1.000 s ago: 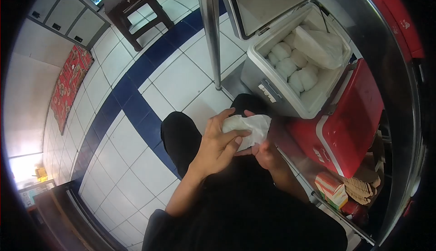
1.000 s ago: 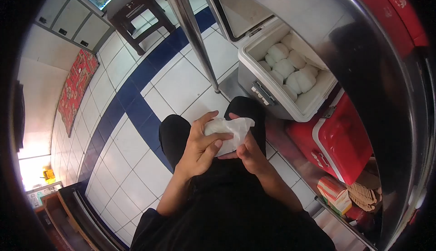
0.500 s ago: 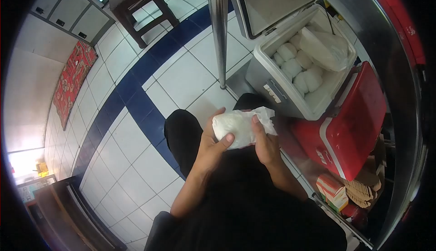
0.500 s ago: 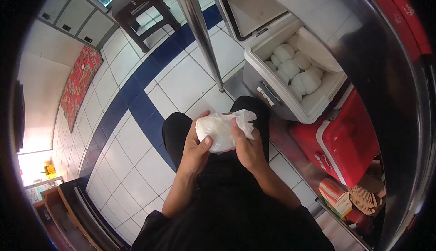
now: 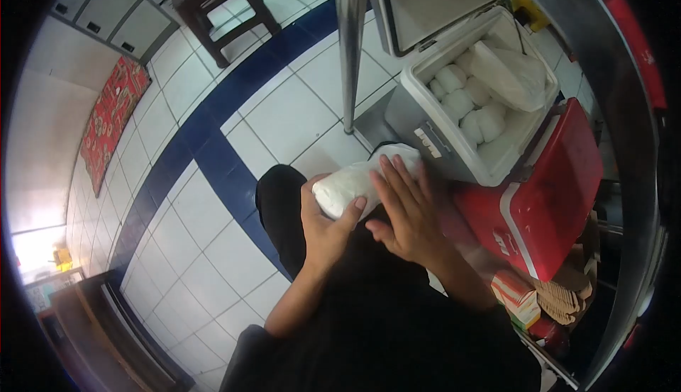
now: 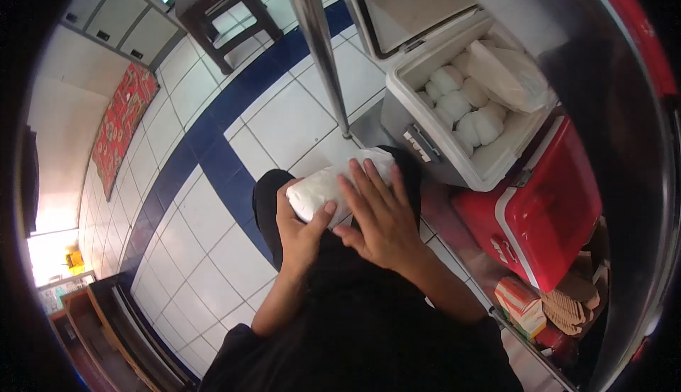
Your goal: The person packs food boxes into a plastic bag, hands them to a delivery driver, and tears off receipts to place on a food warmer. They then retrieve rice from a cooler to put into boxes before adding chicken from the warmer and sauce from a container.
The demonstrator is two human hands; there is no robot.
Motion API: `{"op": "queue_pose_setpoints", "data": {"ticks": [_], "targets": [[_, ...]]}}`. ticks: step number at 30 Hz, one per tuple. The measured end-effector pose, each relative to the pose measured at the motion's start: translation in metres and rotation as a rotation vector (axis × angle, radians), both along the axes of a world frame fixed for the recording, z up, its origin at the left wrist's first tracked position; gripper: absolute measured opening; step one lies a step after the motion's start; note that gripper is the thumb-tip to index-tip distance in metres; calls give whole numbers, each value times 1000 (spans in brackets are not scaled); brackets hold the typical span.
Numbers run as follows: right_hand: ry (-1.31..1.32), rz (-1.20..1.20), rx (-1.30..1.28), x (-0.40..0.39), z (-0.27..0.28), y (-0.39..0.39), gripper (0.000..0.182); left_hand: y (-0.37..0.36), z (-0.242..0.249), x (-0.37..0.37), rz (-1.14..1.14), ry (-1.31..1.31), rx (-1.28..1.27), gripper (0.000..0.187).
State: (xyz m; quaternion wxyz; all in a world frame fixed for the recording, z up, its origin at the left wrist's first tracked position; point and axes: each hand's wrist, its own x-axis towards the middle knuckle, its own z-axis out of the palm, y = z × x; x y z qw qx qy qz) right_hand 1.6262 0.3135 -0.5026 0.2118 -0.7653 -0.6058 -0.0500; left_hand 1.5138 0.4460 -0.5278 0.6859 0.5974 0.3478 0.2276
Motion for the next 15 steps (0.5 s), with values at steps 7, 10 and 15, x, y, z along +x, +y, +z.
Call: {"op": "queue_pose_setpoints", "data": {"ticks": [7,10,15], "targets": [[1603,-164,396,-23,-29,18,59,-8,-5,-1,-32,-173,-121,61],[1789,-202,560,-26,-45,20,59,-6,-4,0,-88,-126,-140,61],[1690,-294,418,-25,-44,18,58,-10,-18,2,-153,-233,-30,65]]}}
